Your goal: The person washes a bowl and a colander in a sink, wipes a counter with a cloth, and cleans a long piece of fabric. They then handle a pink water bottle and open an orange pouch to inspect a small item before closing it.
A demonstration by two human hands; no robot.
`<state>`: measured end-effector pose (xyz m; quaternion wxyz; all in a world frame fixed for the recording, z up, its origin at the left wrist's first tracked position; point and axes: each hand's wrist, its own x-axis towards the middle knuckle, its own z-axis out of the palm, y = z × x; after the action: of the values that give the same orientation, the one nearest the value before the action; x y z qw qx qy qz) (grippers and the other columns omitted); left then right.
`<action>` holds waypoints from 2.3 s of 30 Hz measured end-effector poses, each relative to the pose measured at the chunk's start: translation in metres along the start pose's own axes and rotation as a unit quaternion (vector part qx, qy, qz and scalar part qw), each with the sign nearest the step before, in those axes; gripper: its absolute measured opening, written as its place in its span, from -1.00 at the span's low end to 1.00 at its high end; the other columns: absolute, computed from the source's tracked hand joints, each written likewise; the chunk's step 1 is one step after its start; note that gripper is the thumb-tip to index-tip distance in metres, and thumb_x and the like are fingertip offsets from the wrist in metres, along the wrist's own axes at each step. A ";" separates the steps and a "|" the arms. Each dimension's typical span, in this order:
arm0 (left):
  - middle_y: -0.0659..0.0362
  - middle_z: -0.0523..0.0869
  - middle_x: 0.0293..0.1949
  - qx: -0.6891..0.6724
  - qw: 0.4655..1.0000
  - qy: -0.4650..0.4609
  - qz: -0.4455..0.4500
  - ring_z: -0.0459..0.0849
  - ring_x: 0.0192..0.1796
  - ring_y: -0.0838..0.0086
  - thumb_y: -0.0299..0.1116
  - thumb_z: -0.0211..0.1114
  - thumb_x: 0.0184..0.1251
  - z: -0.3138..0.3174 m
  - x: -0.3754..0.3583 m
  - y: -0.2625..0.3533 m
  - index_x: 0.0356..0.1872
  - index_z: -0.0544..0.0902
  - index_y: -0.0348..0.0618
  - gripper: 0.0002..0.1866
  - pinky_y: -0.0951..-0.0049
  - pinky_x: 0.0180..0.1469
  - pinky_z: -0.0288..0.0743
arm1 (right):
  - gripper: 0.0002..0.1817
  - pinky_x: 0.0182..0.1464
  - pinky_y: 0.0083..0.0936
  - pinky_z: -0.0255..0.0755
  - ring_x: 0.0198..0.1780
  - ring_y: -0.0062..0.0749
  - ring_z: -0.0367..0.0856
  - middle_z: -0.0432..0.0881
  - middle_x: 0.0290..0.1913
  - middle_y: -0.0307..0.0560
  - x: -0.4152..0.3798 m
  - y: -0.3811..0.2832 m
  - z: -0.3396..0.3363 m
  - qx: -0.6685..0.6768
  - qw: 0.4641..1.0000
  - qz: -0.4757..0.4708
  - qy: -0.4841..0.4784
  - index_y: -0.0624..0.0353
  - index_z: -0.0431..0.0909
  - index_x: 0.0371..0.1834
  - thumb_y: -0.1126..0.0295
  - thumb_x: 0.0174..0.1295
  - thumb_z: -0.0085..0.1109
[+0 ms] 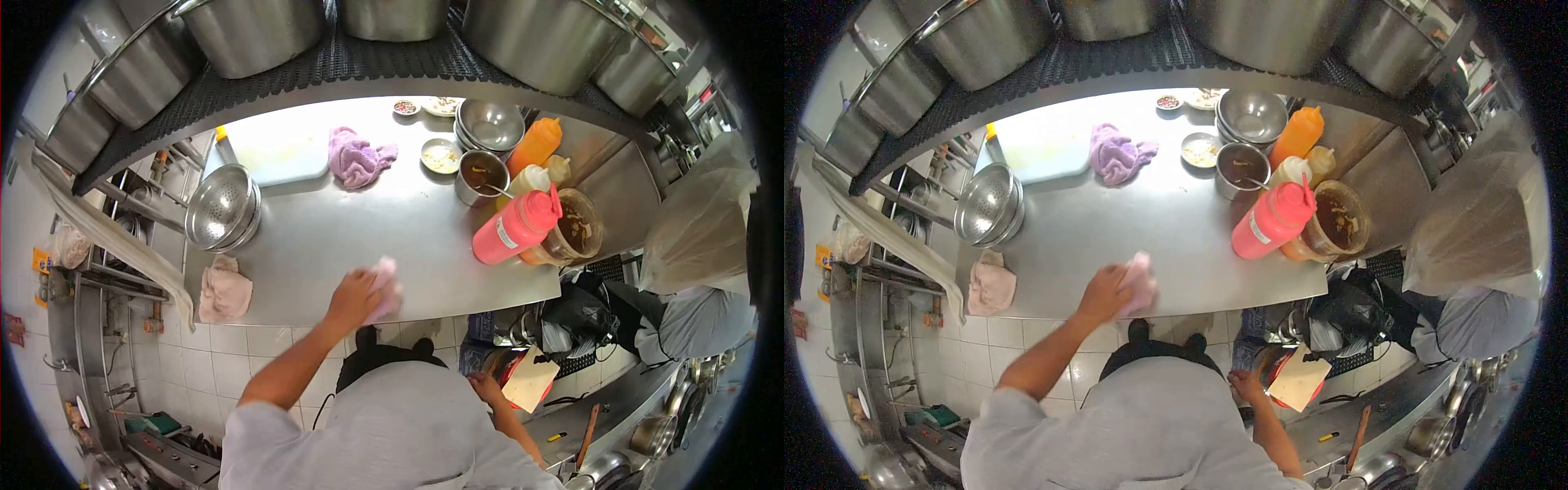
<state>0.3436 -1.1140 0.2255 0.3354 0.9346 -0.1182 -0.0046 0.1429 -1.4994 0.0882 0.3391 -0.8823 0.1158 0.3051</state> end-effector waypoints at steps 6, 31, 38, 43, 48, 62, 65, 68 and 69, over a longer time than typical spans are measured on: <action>0.01 0.60 -0.12 0.107 0.994 -0.007 -0.021 0.56 -0.01 0.14 -0.16 0.20 0.17 0.021 0.202 0.031 -0.25 0.63 -0.12 -0.73 0.15 0.03 0.49 | -0.68 -0.27 -0.53 0.50 -0.30 -0.43 0.67 0.70 -0.24 -0.09 0.007 0.051 -0.001 0.123 0.991 0.040 0.028 0.28 0.58 -0.03 0.28 0.31 0.07; -0.08 0.62 -0.08 0.174 0.884 -0.027 -0.432 0.60 -0.10 0.01 -0.14 0.12 0.22 -0.073 -0.222 -0.095 -0.07 0.57 -0.14 -0.64 0.10 -0.05 0.47 | -0.79 -0.43 -0.62 0.42 -0.44 -0.59 0.57 0.59 -0.43 -0.23 0.032 0.064 -0.010 0.291 0.952 0.092 -0.004 0.28 0.57 -0.20 0.35 0.31 0.05; -0.04 0.59 -0.08 0.103 0.961 0.139 -0.216 0.55 0.00 0.03 -0.25 0.15 0.17 -0.114 -0.081 0.003 -0.05 0.48 -0.19 -0.65 0.12 -0.03 0.45 | -0.47 0.10 -0.22 0.43 0.03 0.01 0.59 0.61 0.03 0.10 0.074 0.103 -0.016 -0.277 0.885 -0.345 -0.144 0.01 0.46 0.20 -0.06 0.27 -0.01; -0.03 0.55 0.03 0.164 0.983 0.075 -0.046 0.52 0.09 0.05 -0.13 0.14 0.22 -0.094 0.049 -0.005 0.03 0.53 -0.13 -0.59 0.14 0.04 0.44 | -0.52 0.14 -0.35 0.40 0.11 -0.11 0.55 0.58 0.09 0.06 0.023 -0.076 -0.099 -0.031 0.990 -0.108 -0.082 0.15 0.46 0.17 0.08 0.30 0.08; 0.01 0.48 0.21 0.347 0.927 -0.044 -0.133 0.44 0.26 0.15 0.00 0.17 0.22 -0.038 0.097 0.011 0.16 0.51 -0.07 -0.46 0.22 0.22 0.37 | -0.52 0.11 -0.43 0.41 0.05 -0.30 0.58 0.62 0.05 0.01 0.006 -0.087 -0.095 0.121 0.984 -0.128 0.016 0.20 0.43 0.20 0.18 0.30 0.12; 0.01 0.30 0.21 -0.442 0.881 -0.104 0.132 0.29 0.32 0.29 -0.27 0.55 -0.03 0.053 0.167 0.184 0.48 -0.17 -0.24 0.18 0.29 0.38 0.17 | 0.02 0.31 -0.30 0.24 0.35 -0.19 0.28 0.31 0.31 0.03 0.040 -0.143 -0.169 0.276 0.872 -0.298 0.273 0.20 0.01 0.45 0.37 -0.06 0.48; 0.04 0.23 0.37 -0.504 0.845 -0.158 0.078 0.34 0.33 0.35 -0.44 0.45 0.09 0.053 0.179 0.194 0.49 -0.28 -0.10 0.13 0.35 0.24 0.42 | 0.11 0.34 -0.29 0.19 0.37 -0.13 0.24 0.27 0.33 0.10 0.081 -0.181 -0.194 0.192 0.835 -0.390 0.337 0.26 -0.07 0.46 0.36 -0.13 0.52; -0.04 0.14 0.43 -0.307 0.937 -0.029 0.163 0.17 0.44 0.24 -0.29 0.45 0.11 0.050 0.162 0.190 0.49 -0.13 -0.15 0.05 0.29 0.44 0.08 | 0.14 0.46 -0.22 -0.06 0.45 0.03 0.05 0.04 0.44 0.25 0.097 -0.199 -0.191 0.229 0.827 -0.391 0.331 0.34 -0.11 0.45 0.34 -0.16 0.49; -0.07 0.14 0.42 -0.250 0.954 0.000 0.166 0.15 0.45 0.20 -0.26 0.44 0.11 0.040 0.149 0.181 0.48 -0.09 -0.15 0.02 0.28 0.44 0.07 | 0.17 0.48 -0.24 -0.16 0.48 0.04 -0.05 0.01 0.45 0.28 0.108 -0.196 -0.185 0.214 0.850 -0.336 0.344 0.33 -0.14 0.47 0.32 -0.19 0.47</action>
<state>0.4451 -1.3076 0.3186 0.5546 0.7879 -0.2667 0.0215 0.3936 -1.4770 0.2329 0.5397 -0.8215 -0.0162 -0.1834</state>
